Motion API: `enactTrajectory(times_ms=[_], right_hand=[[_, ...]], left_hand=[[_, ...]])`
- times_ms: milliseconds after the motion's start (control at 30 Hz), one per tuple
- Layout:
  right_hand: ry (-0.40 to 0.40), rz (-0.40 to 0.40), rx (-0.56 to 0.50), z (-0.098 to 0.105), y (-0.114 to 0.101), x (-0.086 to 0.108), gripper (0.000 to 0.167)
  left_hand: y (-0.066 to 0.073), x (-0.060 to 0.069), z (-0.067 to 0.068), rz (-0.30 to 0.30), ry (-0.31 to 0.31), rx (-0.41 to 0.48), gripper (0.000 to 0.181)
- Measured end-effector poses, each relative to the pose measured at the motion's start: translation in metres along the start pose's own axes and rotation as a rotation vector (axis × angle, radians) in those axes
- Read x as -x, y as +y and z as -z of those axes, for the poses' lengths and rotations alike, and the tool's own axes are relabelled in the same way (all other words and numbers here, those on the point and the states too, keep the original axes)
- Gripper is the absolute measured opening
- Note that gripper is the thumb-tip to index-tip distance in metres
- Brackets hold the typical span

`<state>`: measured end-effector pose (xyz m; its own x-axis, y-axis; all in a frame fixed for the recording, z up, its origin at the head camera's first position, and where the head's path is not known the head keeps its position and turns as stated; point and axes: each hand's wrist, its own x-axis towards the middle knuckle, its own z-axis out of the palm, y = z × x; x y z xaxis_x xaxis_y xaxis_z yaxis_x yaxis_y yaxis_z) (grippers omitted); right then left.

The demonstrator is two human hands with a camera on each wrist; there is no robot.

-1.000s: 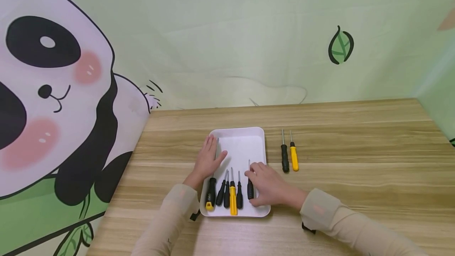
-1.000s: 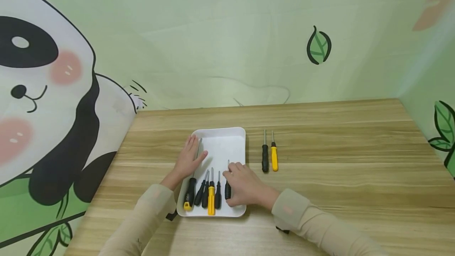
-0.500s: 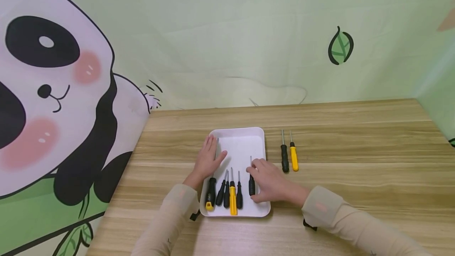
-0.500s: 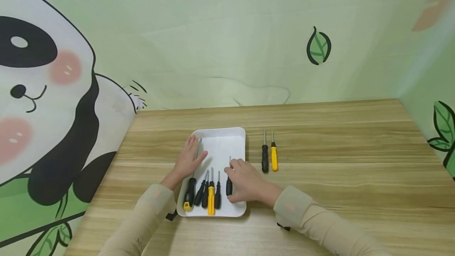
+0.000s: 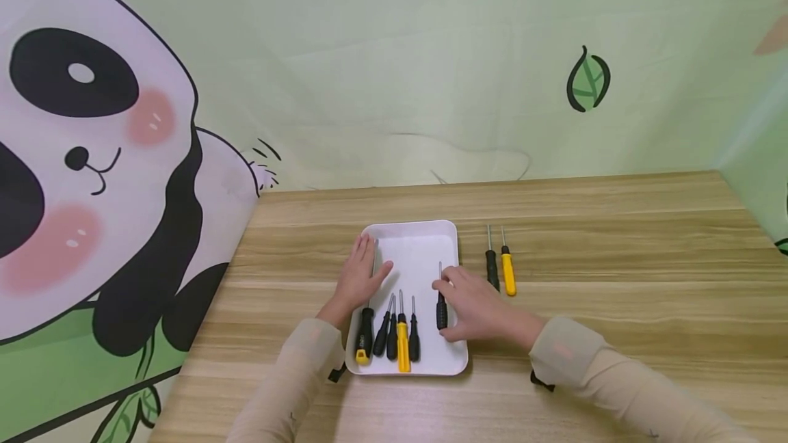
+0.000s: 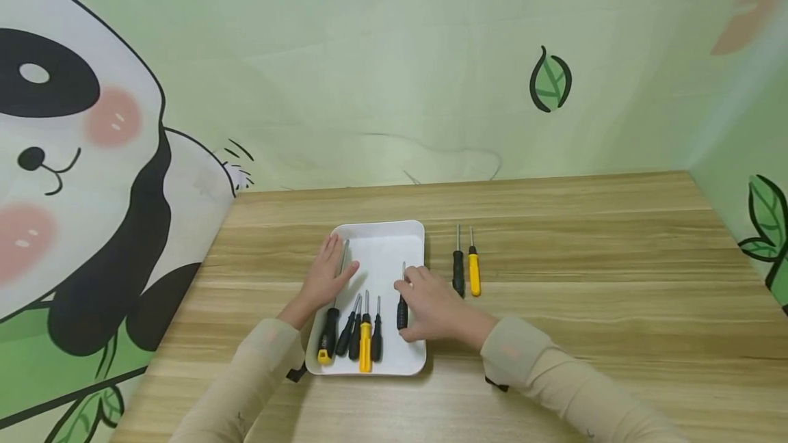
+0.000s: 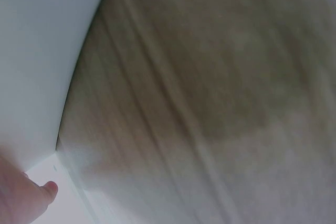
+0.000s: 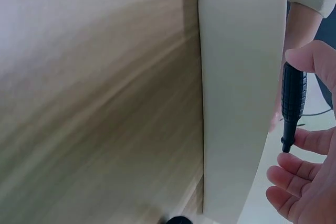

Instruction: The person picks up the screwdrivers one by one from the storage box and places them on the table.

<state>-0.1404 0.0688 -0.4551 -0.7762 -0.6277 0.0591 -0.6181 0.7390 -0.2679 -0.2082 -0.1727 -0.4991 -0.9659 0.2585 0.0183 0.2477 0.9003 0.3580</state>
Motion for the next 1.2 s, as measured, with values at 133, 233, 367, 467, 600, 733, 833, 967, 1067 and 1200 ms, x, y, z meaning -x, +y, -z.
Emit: enactTrajectory(times_ms=[133, 233, 367, 467, 600, 733, 833, 967, 1067, 1200], right_hand=[[0.028, 0.017, 0.017, 0.002, 0.005, 0.001, 0.069], [0.045, 0.027, 0.011, 0.003, 0.009, 0.002, 0.068], [0.056, 0.029, 0.014, 0.005, 0.014, 0.003, 0.068], [0.062, 0.027, 0.026, 0.007, 0.017, 0.003, 0.069], [0.070, 0.028, 0.039, 0.009, 0.021, 0.003, 0.070], [0.091, 0.031, 0.056, 0.011, 0.025, 0.004, 0.070], [0.114, 0.036, 0.070, 0.011, 0.029, 0.004, 0.070], [0.127, 0.034, 0.063, 0.013, 0.035, 0.005, 0.069], [0.124, 0.031, 0.045, 0.014, 0.039, 0.006, 0.069], [0.127, 0.019, 0.026, 0.016, 0.043, 0.008, 0.071]], left_hand=[[0.000, 0.000, 0.000, -0.001, 0.004, 0.001, 0.072], [0.000, 0.001, 0.000, -0.005, 0.006, 0.004, 0.073], [-0.001, 0.000, 0.000, -0.007, 0.008, 0.002, 0.072], [-0.001, 0.000, 0.000, -0.002, 0.003, 0.002, 0.072], [-0.001, 0.000, 0.000, 0.007, -0.008, 0.008, 0.073], [-0.001, 0.000, 0.000, 0.010, -0.012, 0.009, 0.073], [-0.001, 0.000, 0.000, 0.009, -0.009, 0.005, 0.074], [-0.001, 0.000, -0.001, 0.009, -0.008, -0.002, 0.073], [-0.001, 0.000, -0.001, 0.005, -0.002, -0.002, 0.073], [-0.001, 0.000, -0.001, -0.001, 0.006, 0.003, 0.072]])
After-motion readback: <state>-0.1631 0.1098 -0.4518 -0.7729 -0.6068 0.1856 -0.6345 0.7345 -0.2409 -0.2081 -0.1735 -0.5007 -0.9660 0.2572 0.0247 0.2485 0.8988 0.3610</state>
